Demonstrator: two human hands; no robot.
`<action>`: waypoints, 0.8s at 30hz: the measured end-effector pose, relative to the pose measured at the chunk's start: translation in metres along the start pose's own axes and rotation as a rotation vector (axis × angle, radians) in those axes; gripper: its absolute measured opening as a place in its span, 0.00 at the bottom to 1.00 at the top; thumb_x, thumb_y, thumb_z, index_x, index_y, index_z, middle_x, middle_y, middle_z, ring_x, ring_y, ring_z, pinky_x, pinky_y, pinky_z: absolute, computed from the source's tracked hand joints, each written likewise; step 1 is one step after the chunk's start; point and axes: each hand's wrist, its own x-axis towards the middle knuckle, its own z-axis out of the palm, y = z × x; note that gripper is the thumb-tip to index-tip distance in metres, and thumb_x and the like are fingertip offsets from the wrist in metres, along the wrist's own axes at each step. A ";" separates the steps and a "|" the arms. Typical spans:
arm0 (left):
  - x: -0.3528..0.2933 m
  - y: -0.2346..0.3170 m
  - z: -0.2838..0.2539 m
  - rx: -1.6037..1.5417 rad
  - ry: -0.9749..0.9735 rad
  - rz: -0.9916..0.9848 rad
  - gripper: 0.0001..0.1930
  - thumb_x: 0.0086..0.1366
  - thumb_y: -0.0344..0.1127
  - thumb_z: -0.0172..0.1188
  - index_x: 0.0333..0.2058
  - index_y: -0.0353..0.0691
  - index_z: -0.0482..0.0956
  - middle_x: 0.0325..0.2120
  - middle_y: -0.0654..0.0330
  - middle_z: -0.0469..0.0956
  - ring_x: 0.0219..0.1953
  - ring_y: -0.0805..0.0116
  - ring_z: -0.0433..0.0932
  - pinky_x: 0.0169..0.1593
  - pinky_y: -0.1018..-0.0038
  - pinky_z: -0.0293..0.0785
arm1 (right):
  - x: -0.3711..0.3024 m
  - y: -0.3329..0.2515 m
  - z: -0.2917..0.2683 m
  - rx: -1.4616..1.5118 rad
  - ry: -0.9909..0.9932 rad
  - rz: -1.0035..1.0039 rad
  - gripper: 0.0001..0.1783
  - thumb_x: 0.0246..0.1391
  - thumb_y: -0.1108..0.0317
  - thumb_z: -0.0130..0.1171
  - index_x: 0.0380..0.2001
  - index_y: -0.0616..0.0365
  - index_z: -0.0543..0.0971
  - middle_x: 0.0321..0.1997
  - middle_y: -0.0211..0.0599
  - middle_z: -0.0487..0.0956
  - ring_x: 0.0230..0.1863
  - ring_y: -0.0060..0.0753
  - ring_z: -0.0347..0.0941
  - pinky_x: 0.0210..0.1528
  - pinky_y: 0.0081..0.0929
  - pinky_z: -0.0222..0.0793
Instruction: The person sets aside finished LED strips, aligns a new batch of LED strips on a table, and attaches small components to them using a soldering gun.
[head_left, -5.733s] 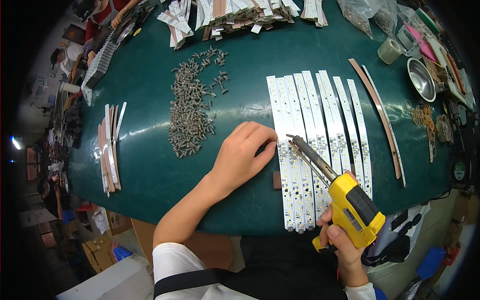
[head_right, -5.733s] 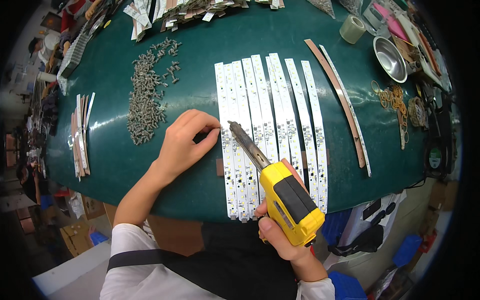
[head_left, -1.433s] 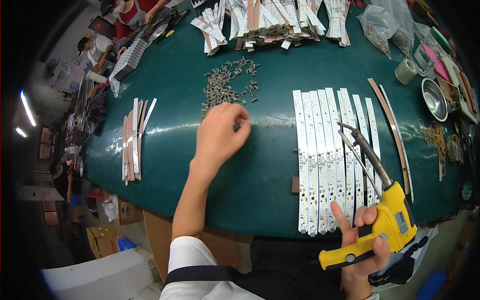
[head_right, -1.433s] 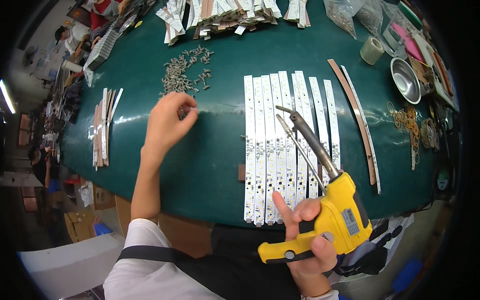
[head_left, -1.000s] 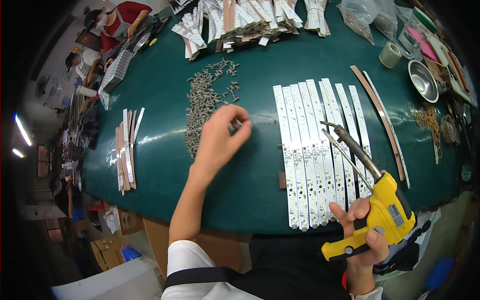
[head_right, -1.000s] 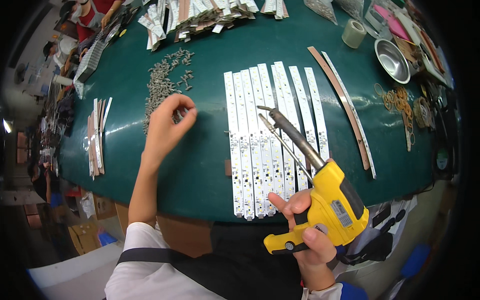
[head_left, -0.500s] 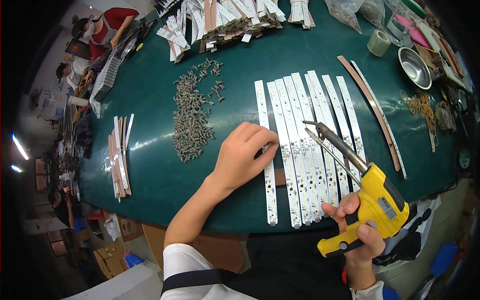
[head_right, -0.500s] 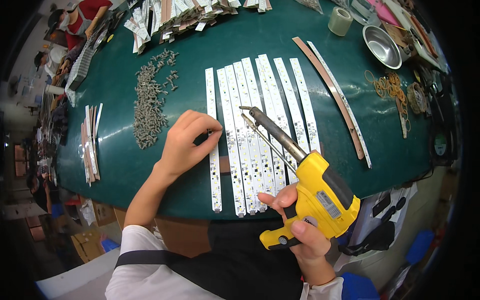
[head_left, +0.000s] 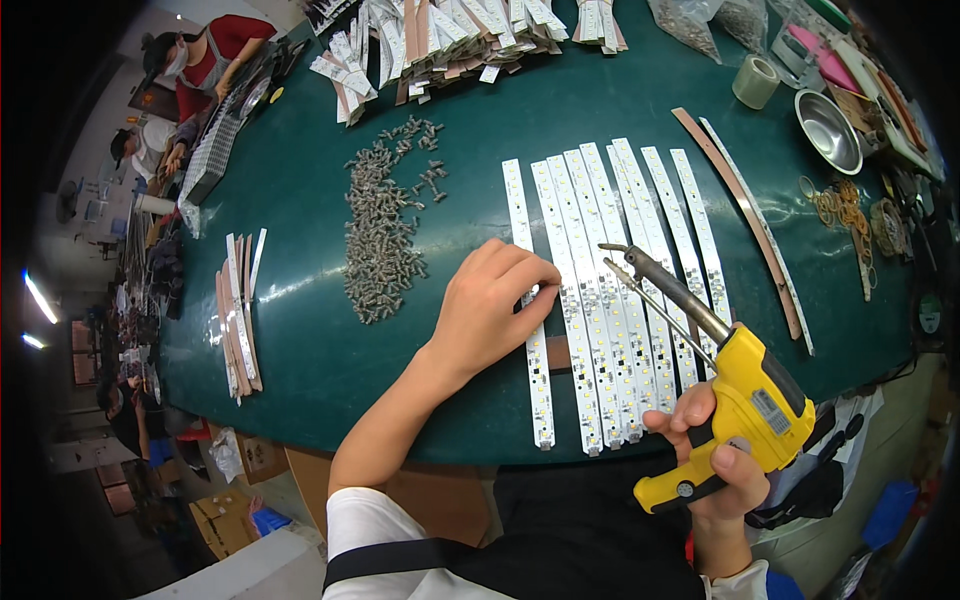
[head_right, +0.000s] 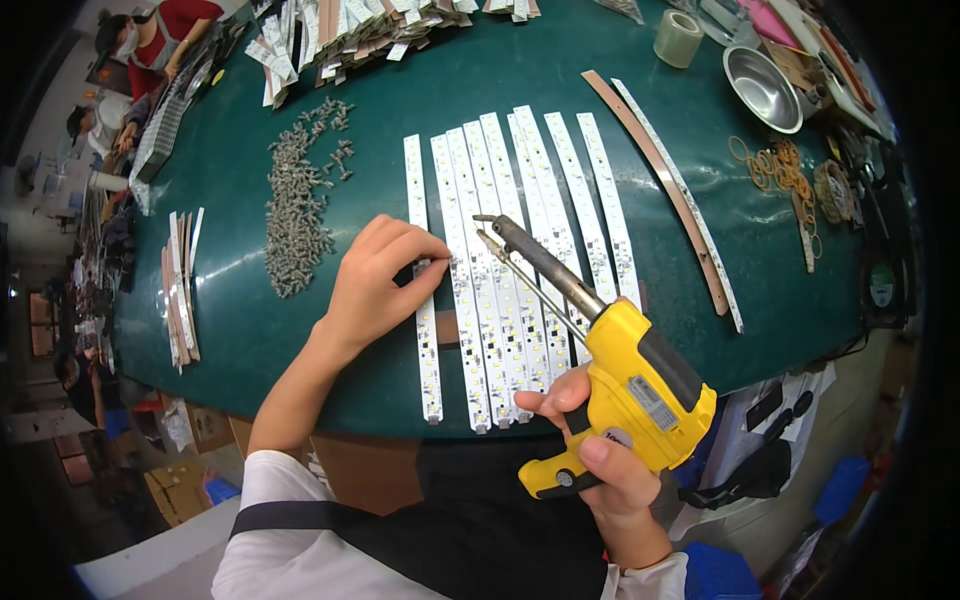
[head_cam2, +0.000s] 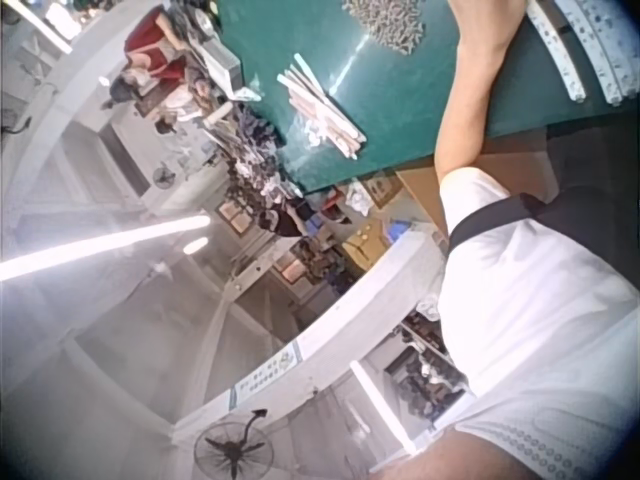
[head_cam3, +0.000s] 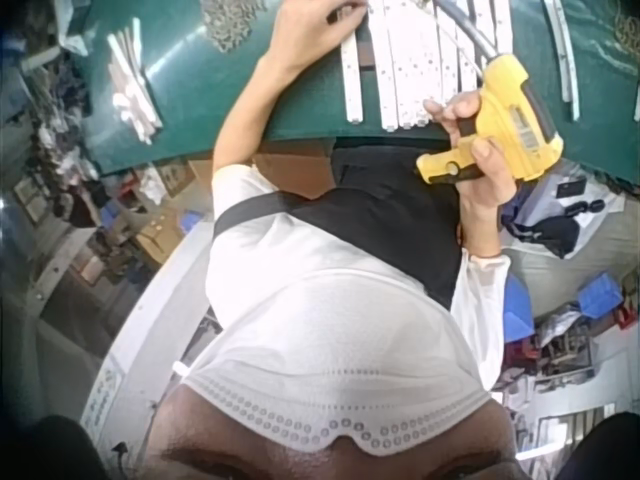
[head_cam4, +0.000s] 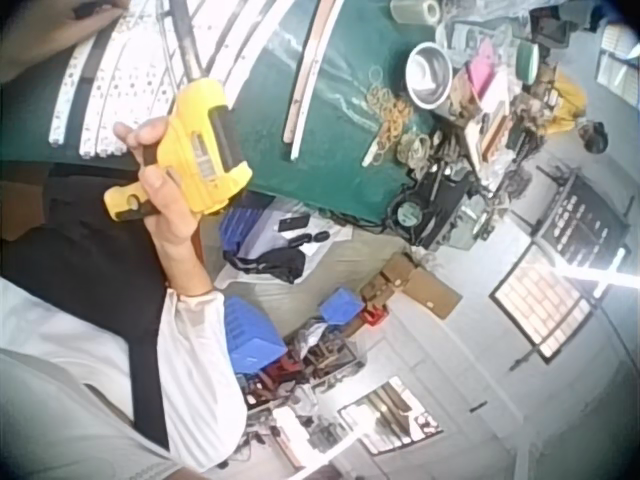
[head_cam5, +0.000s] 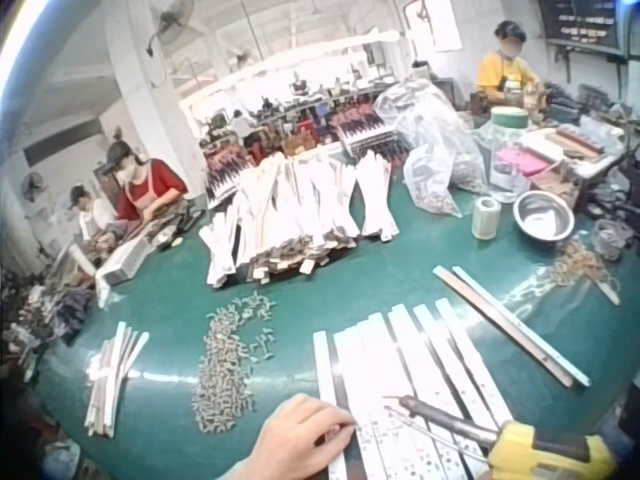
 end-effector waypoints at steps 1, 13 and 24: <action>0.000 0.000 0.000 0.000 0.000 -0.001 0.06 0.49 0.25 0.64 0.28 0.40 0.79 0.26 0.63 0.77 0.30 0.64 0.73 0.34 0.71 0.70 | 0.000 0.000 -0.002 0.000 0.000 0.001 0.31 0.42 0.69 0.56 0.51 0.73 0.63 0.38 0.45 0.69 0.43 0.36 0.71 0.56 0.49 0.72; -0.002 0.006 0.002 0.165 0.006 0.103 0.08 0.46 0.25 0.65 0.27 0.42 0.79 0.27 0.66 0.77 0.32 0.66 0.72 0.35 0.71 0.68 | -0.001 -0.002 0.008 -0.117 0.012 0.000 0.27 0.43 0.68 0.56 0.47 0.72 0.66 0.36 0.45 0.70 0.40 0.35 0.72 0.43 0.35 0.77; -0.006 0.001 -0.003 0.089 0.069 -0.031 0.09 0.46 0.29 0.66 0.29 0.42 0.79 0.33 0.61 0.69 0.37 0.62 0.66 0.40 0.69 0.63 | 0.002 0.008 0.010 -0.435 -0.006 0.074 0.28 0.49 0.75 0.57 0.55 0.67 0.65 0.35 0.43 0.73 0.27 0.27 0.72 0.27 0.23 0.73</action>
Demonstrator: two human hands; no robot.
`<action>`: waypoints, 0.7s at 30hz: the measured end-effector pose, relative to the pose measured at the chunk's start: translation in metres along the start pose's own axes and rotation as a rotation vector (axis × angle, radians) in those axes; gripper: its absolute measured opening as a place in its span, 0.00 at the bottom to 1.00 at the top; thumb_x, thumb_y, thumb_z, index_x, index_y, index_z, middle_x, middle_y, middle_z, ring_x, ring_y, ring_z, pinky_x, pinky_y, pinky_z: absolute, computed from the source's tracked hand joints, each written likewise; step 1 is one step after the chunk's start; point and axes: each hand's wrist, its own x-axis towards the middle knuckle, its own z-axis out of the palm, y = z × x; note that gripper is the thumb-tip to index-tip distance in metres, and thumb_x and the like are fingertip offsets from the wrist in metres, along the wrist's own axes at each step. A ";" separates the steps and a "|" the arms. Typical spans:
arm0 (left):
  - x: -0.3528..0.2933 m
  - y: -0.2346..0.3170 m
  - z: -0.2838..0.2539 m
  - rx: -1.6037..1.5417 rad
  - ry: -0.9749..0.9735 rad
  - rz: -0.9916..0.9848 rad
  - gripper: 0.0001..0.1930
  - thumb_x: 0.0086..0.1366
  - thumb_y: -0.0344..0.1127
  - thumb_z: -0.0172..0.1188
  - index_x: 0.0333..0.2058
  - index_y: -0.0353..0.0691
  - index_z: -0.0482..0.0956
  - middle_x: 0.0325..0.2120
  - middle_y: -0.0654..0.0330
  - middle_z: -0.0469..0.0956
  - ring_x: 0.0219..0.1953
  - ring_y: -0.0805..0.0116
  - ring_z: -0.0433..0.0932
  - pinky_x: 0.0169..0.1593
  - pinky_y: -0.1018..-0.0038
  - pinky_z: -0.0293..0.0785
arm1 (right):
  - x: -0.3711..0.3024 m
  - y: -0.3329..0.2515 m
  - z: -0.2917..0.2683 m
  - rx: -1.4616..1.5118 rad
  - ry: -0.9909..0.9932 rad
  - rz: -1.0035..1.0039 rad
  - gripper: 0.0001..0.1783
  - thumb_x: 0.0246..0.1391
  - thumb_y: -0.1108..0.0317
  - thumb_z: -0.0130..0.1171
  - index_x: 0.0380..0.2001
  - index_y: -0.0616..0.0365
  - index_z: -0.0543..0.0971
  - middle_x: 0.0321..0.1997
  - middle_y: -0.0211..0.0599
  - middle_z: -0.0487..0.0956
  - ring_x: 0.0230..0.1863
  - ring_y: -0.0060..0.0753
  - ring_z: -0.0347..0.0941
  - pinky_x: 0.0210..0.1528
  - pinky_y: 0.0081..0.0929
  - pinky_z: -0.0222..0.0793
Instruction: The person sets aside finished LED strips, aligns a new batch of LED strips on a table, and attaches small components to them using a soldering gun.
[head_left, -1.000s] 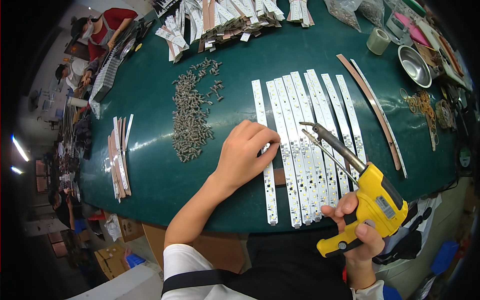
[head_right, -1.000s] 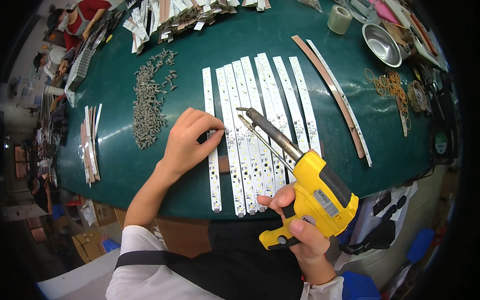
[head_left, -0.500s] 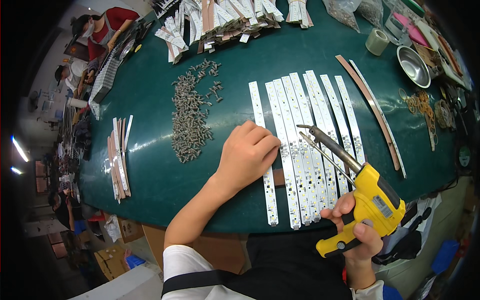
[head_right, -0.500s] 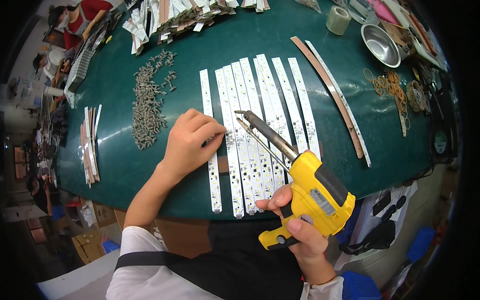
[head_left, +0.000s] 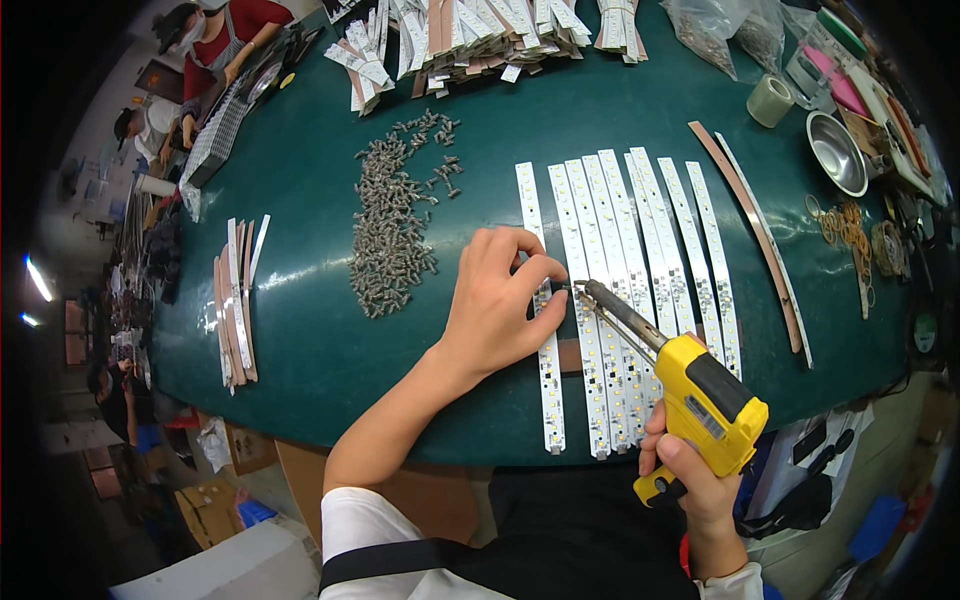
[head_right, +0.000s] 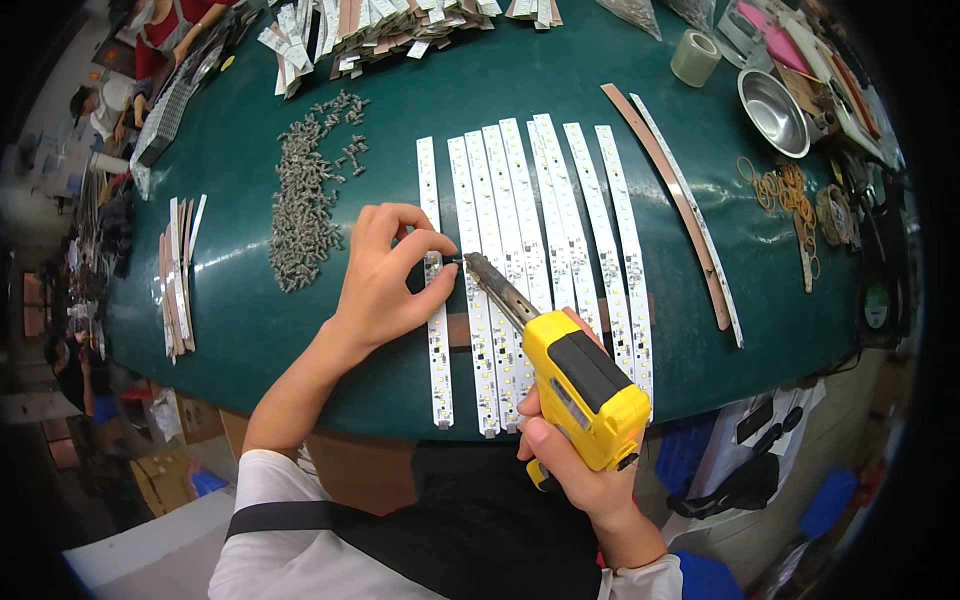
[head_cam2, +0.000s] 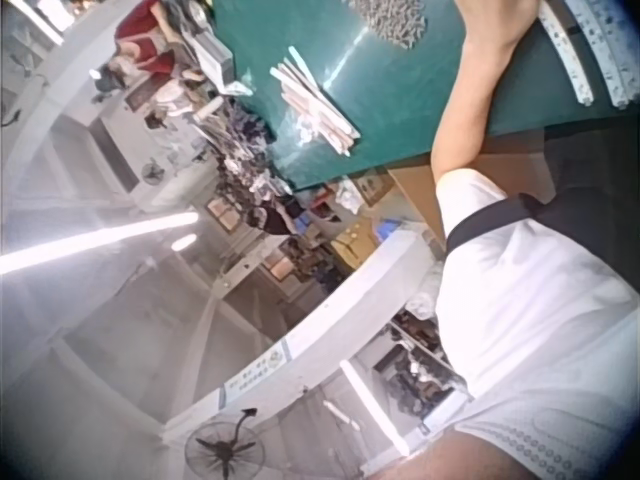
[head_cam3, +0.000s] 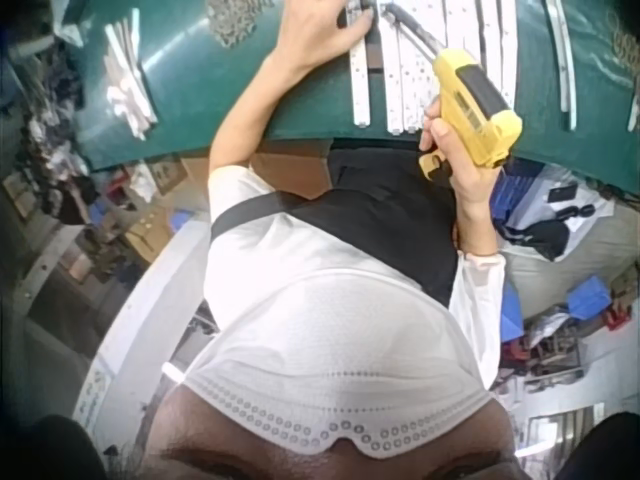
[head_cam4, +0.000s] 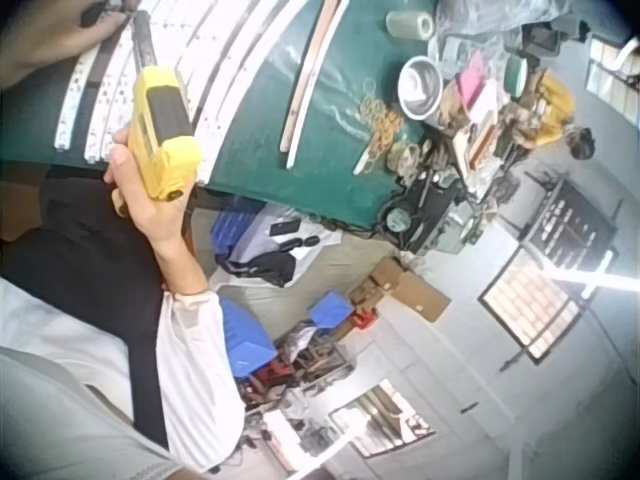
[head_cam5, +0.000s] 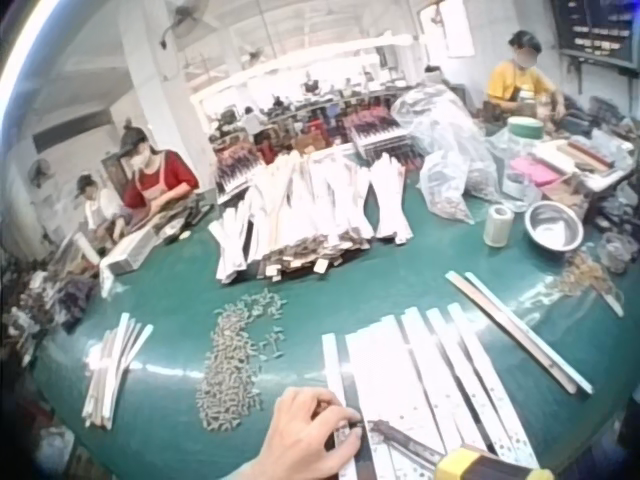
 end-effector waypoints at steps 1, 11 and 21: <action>0.000 0.000 0.000 0.002 0.002 -0.003 0.09 0.46 0.29 0.66 0.29 0.42 0.79 0.33 0.61 0.69 0.37 0.62 0.66 0.40 0.69 0.63 | 0.001 -0.001 0.001 -0.003 0.011 0.010 0.29 0.49 0.75 0.57 0.56 0.68 0.65 0.36 0.43 0.73 0.27 0.27 0.72 0.25 0.22 0.73; -0.002 -0.003 0.004 -0.023 -0.008 -0.003 0.08 0.46 0.28 0.66 0.28 0.42 0.79 0.33 0.61 0.69 0.36 0.62 0.66 0.39 0.70 0.64 | 0.001 -0.014 0.006 -0.090 0.056 0.113 0.29 0.47 0.76 0.58 0.55 0.68 0.67 0.34 0.43 0.74 0.26 0.25 0.72 0.19 0.19 0.71; -0.001 -0.003 0.004 -0.030 0.000 0.002 0.08 0.46 0.28 0.66 0.27 0.41 0.79 0.33 0.61 0.69 0.36 0.63 0.66 0.39 0.70 0.64 | -0.001 -0.013 0.005 -0.148 0.050 0.099 0.28 0.48 0.76 0.58 0.54 0.68 0.67 0.34 0.44 0.75 0.31 0.28 0.73 0.21 0.21 0.74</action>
